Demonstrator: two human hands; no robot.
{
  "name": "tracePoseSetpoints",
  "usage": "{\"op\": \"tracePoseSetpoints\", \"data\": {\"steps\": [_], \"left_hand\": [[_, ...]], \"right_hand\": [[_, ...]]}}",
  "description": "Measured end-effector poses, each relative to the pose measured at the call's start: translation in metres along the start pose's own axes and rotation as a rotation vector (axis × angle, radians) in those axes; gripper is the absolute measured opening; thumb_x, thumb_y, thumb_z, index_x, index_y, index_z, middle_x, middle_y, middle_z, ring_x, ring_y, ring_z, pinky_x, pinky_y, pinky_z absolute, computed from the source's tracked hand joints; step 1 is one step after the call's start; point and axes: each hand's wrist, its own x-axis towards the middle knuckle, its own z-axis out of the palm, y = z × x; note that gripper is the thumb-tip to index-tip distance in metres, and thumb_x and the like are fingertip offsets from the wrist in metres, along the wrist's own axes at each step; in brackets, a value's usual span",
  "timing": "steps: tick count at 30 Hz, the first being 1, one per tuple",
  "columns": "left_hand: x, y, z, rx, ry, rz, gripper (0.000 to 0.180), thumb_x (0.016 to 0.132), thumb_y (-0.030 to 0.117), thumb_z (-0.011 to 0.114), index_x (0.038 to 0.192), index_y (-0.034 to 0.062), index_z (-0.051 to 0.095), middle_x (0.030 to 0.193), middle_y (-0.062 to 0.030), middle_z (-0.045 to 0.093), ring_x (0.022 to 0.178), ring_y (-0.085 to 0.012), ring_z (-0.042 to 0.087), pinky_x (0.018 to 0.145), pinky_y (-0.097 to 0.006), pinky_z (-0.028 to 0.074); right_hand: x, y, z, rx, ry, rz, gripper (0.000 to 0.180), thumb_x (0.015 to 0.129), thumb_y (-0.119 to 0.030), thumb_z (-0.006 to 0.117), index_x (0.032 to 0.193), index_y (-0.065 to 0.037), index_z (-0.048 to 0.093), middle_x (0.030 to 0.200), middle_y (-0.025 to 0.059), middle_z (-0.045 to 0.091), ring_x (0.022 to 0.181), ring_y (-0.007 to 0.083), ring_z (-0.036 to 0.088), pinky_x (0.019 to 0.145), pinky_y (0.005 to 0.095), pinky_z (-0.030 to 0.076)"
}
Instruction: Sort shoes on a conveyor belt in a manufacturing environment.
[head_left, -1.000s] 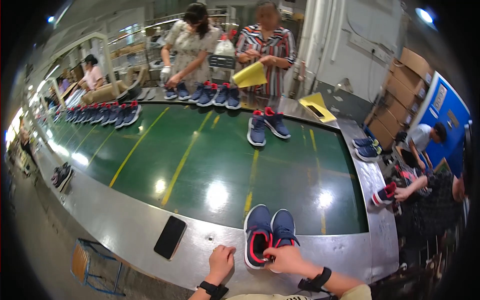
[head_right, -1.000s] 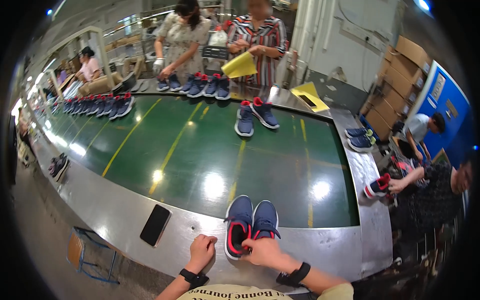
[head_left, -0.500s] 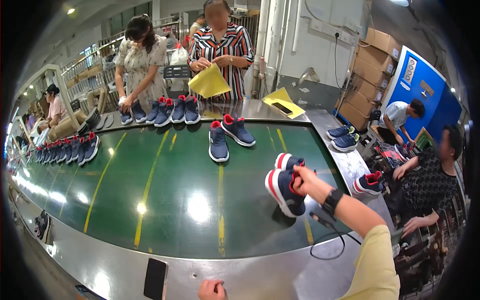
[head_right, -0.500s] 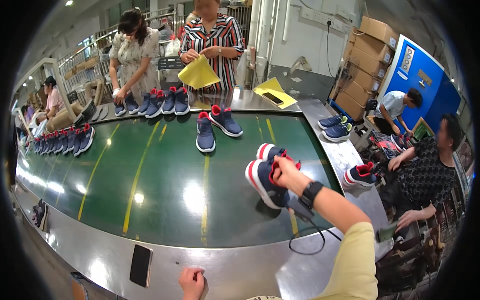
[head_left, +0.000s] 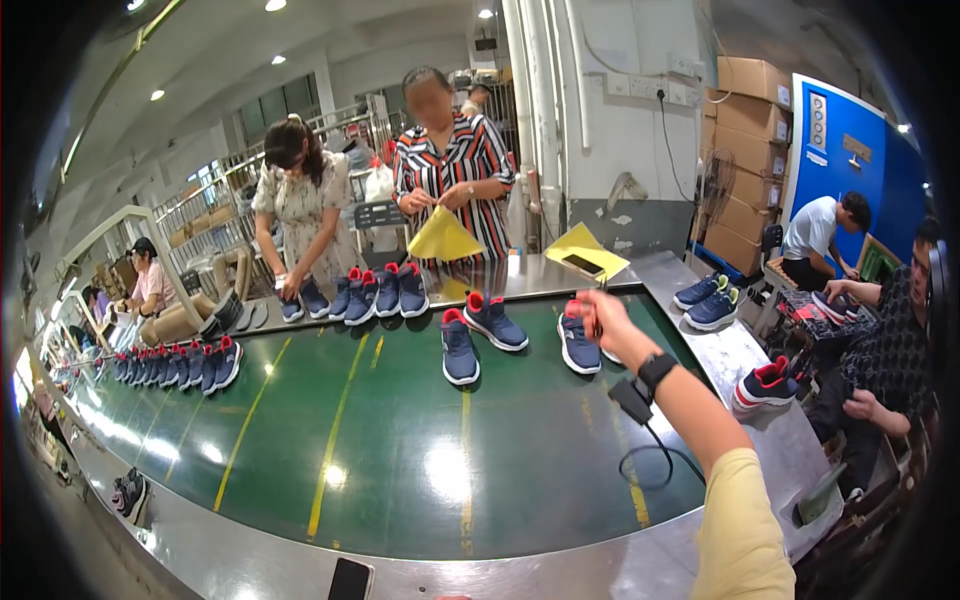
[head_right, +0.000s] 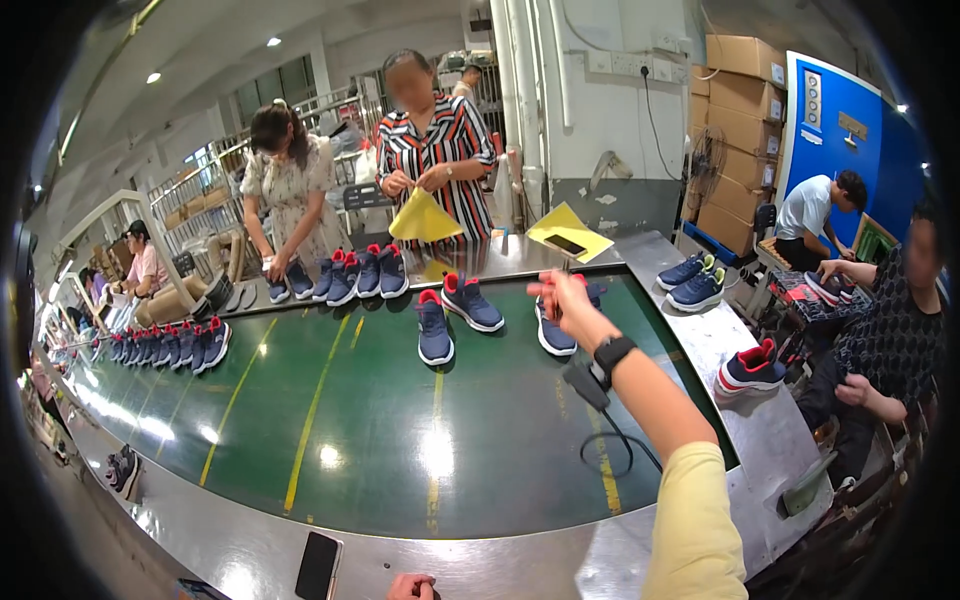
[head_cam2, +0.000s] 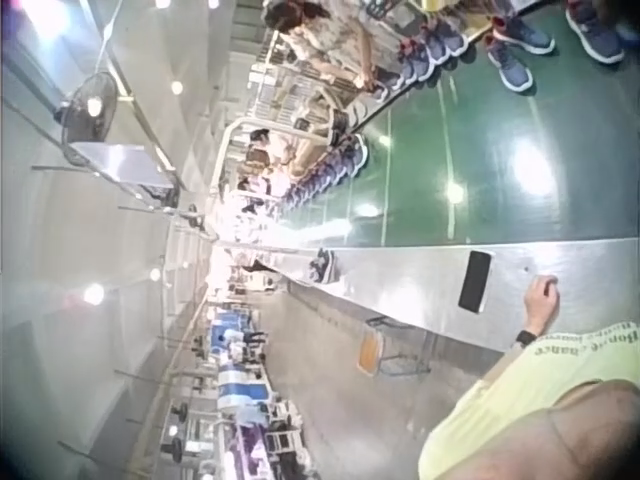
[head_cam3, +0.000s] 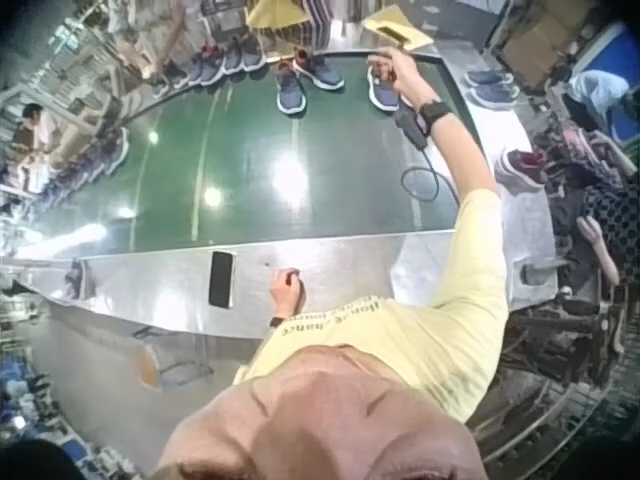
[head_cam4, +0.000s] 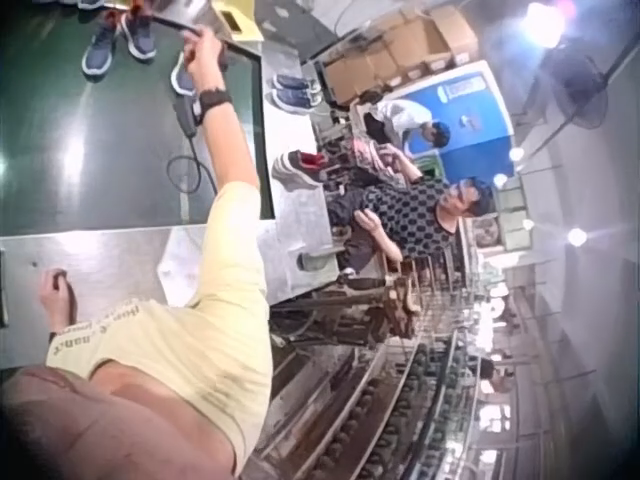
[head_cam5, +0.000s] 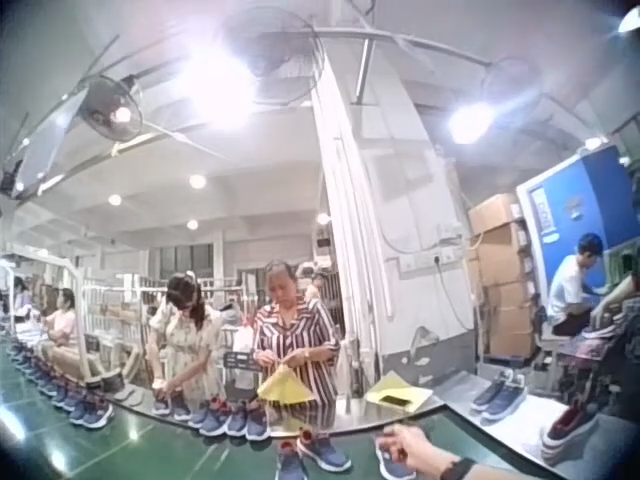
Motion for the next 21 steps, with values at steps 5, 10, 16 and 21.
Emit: {"op": "tracePoseSetpoints", "data": {"steps": [5, 10, 16, 21], "left_hand": [[0.009, 0.004, -0.003, -0.009, -0.034, 0.01, 0.011, 0.079, 0.01, 0.055, 0.08, 0.0096, 0.066, 0.081, -0.0109, 0.063, 0.078, -0.0305, 0.059, 0.071, -0.039, 0.047], [0.021, 0.003, -0.014, -0.006, -0.048, 0.07, 0.015, 0.08, 0.01, 0.053, 0.083, 0.0028, 0.066, 0.084, -0.0154, 0.064, 0.082, -0.032, 0.058, 0.077, -0.038, 0.045], [0.027, 0.035, -0.043, -0.021, -0.178, -0.039, 0.02, 0.082, 0.012, 0.052, 0.089, -0.0022, 0.064, 0.092, -0.018, 0.064, 0.089, -0.0318, 0.057, 0.084, -0.038, 0.043], [0.026, 0.016, -0.039, -0.062, -0.165, -0.065, 0.02, 0.082, 0.008, 0.053, 0.094, -0.0054, 0.061, 0.093, -0.0169, 0.062, 0.087, -0.0278, 0.055, 0.082, -0.037, 0.043]], "right_hand": [[-0.088, 0.03, -0.038, -0.125, -0.017, 0.189, 0.026, 0.09, -0.024, 0.048, 0.11, -0.008, 0.053, 0.09, 0.0107, 0.066, 0.045, 0.0066, 0.037, 0.038, 0.0226, 0.03], [-0.171, 0.068, -0.056, -0.346, -0.076, 0.21, 0.026, 0.09, -0.026, 0.05, 0.109, -0.009, 0.057, 0.088, 0.0089, 0.065, 0.048, 0.0064, 0.035, 0.042, 0.0226, 0.03], [-0.271, 0.165, -0.085, -0.502, -0.039, 0.193, 0.03, 0.094, -0.033, 0.041, 0.101, -0.01, 0.059, 0.081, 0.0013, 0.066, 0.051, 0.0079, 0.048, 0.045, 0.0257, 0.043], [-0.347, 0.229, -0.078, -0.626, 0.11, 0.092, 0.024, 0.092, -0.028, 0.044, 0.098, -0.011, 0.059, 0.076, 0.0044, 0.065, 0.063, 0.0174, 0.06, 0.056, 0.0314, 0.049]]}}
